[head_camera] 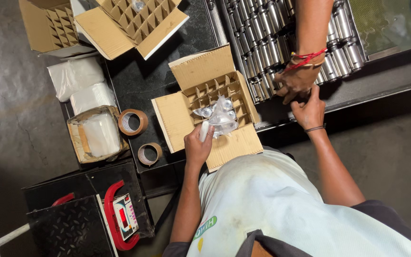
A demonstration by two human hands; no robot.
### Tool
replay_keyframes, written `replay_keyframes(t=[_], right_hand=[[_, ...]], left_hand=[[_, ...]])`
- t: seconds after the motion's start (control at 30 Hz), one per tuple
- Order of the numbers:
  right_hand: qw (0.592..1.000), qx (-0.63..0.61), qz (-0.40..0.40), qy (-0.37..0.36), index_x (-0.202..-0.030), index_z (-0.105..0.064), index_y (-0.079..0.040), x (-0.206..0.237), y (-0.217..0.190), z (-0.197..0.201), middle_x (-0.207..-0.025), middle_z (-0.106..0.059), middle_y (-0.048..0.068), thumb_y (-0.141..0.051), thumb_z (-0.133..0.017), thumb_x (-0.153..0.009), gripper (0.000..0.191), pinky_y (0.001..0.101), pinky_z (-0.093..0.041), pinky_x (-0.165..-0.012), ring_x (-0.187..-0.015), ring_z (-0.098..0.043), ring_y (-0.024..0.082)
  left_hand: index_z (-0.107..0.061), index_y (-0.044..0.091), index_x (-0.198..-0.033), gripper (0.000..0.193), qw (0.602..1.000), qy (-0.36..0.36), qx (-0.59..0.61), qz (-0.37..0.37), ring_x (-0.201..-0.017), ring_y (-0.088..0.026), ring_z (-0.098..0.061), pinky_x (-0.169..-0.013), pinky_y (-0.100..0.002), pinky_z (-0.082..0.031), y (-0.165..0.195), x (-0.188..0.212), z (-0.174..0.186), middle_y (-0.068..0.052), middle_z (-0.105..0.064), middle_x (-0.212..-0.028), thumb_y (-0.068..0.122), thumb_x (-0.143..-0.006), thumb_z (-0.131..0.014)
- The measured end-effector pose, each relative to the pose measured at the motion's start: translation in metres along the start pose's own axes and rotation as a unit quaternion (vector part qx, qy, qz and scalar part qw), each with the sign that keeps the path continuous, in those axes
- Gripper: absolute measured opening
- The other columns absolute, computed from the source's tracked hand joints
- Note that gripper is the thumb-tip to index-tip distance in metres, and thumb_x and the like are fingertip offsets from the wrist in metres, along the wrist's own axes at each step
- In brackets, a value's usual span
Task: The person picks cylindrical metal parts from a tray, wraps each in a small plastic bag, and places them into a cardboard box with dividers. After filling the box, they close it and apply packing tape to seal it. The person then moves the sealed box to a nearby stack of boxes.
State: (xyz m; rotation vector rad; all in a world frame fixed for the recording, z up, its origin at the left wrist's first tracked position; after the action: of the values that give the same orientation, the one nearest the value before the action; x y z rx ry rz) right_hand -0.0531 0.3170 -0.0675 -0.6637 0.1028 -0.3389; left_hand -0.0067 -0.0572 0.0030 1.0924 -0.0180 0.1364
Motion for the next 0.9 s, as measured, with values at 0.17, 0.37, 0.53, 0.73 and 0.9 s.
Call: replay_keyframes(t=[0.17, 0.37, 0.53, 0.73, 0.9], right_hand=[[0.998, 0.042, 0.016, -0.046, -0.119, -0.055, -0.004, 0.009, 0.003, 0.001, -0.083, -0.074, 0.016, -0.029, -0.077, -0.09, 0.044, 0.0479, -0.059, -0.077, -0.079, -0.074, 0.037], [0.995, 0.077, 0.035, -0.043, -0.133, -0.05, -0.004, 0.02, -0.019, -0.007, -0.086, -0.074, 0.021, -0.034, -0.075, -0.093, 0.056, 0.0542, -0.057, -0.075, -0.079, -0.072, 0.043], [0.986, 0.136, 0.093, -0.001, -0.144, -0.043, 0.003, -0.004, -0.033, -0.012, -0.082, -0.068, 0.032, -0.03, -0.079, -0.089, 0.074, 0.0591, -0.055, -0.065, -0.073, -0.067, 0.052], [0.979, 0.183, 0.091, -0.013, -0.14, -0.047, 0.001, -0.018, -0.04, -0.024, -0.076, -0.068, 0.029, -0.031, -0.084, -0.085, 0.075, 0.0588, -0.055, -0.062, -0.068, -0.068, 0.049], [0.976, 0.206, 0.072, -0.022, -0.13, -0.056, 0.002, -0.027, -0.044, -0.03, -0.069, -0.069, 0.026, -0.033, -0.084, -0.083, 0.065, 0.0569, -0.054, -0.063, -0.066, -0.068, 0.047]], left_hand=[[-0.071, 0.0, -0.093, 0.031, 1.0, 0.009, 0.007, -0.012, -0.054, -0.018, -0.06, -0.054, -0.035, -0.047, 0.005, -0.002, -0.003, -0.012, -0.066, -0.064, 0.031, -0.097, -0.07], [-0.071, 0.0, -0.093, 0.031, 1.0, 0.004, 0.013, -0.021, -0.054, -0.019, -0.062, -0.055, -0.035, -0.048, 0.008, -0.002, -0.004, -0.013, -0.067, -0.065, 0.031, -0.098, -0.069], [-0.069, 0.0, -0.087, 0.034, 1.0, 0.001, 0.003, -0.021, -0.051, -0.021, -0.06, -0.053, -0.037, -0.047, 0.006, -0.002, -0.005, -0.014, -0.065, -0.062, 0.032, -0.099, -0.07], [-0.071, 0.001, -0.088, 0.031, 1.0, -0.009, -0.01, -0.01, -0.05, -0.023, -0.059, -0.051, -0.038, -0.045, 0.009, -0.003, -0.005, -0.015, -0.064, -0.061, 0.031, -0.096, -0.071], [-0.072, 0.002, -0.089, 0.029, 1.0, -0.006, -0.001, -0.03, -0.05, -0.022, -0.06, -0.051, -0.037, -0.045, 0.013, -0.002, -0.008, -0.014, -0.064, -0.062, 0.03, -0.095, -0.072]])
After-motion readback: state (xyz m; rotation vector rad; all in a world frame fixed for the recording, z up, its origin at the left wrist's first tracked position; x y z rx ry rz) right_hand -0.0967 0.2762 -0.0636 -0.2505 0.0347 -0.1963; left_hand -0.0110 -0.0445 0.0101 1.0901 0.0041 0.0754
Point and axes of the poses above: each hand's wrist, its own x-axis away from the middle knuckle, its own z-axis out of the back of the hand, y = z × x, the point moved 1 cm from there along -x, towards the middle knuckle
